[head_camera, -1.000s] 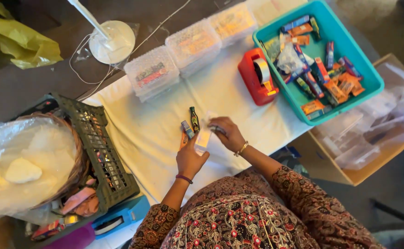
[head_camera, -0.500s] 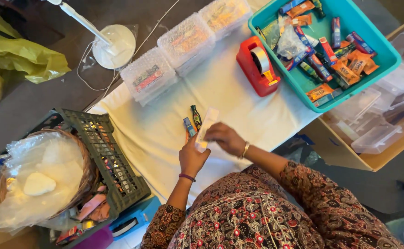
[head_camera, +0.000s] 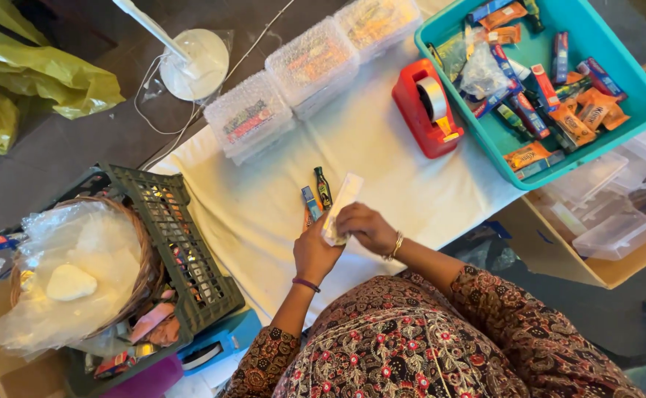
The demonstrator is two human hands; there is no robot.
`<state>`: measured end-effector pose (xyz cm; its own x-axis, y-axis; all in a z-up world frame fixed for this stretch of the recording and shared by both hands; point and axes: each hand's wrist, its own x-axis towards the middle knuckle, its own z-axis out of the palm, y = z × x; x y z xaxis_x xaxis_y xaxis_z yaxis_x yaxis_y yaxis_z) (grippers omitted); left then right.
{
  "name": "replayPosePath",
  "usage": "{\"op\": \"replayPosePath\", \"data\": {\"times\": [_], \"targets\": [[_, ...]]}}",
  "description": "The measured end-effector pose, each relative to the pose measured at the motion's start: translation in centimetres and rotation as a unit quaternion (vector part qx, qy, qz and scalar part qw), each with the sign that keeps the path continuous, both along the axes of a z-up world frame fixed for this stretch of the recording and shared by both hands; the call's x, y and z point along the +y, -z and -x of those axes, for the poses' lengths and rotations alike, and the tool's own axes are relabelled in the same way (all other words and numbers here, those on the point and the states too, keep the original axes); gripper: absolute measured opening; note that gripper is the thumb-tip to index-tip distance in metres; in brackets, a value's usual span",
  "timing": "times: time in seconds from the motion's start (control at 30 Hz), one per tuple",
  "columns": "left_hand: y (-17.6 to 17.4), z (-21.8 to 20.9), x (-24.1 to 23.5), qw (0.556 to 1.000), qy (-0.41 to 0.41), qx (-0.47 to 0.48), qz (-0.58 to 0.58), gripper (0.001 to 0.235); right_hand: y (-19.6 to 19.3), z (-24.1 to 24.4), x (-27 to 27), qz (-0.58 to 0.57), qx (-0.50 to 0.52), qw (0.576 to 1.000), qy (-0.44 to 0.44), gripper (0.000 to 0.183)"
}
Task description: The person wipes a clear plastic container with a cloth, then places several small snack packets into it. The person closes the container and sets it aside.
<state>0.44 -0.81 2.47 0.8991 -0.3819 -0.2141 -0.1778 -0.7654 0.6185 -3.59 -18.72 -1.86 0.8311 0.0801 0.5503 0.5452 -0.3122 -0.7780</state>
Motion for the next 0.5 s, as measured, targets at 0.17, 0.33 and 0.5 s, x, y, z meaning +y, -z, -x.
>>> {"op": "replayPosePath", "data": {"times": [0.17, 0.33, 0.5], "targets": [[1.0, 0.4, 0.0, 0.999, 0.006, -0.034, 0.022, 0.07, 4.5, -3.0, -4.2, -0.014, 0.051, 0.989, 0.137, 0.023], [0.2, 0.1, -0.5, 0.999, -0.008, -0.033, 0.026, 0.068, 3.5, -1.4, -0.7, -0.004, 0.005, 0.993, 0.114, 0.02], [0.3, 0.3, 0.0, 1.0, 0.001, -0.009, 0.026, 0.07, 2.7, -0.6, -0.6, 0.002, -0.003, 0.997, 0.073, 0.024]]}}
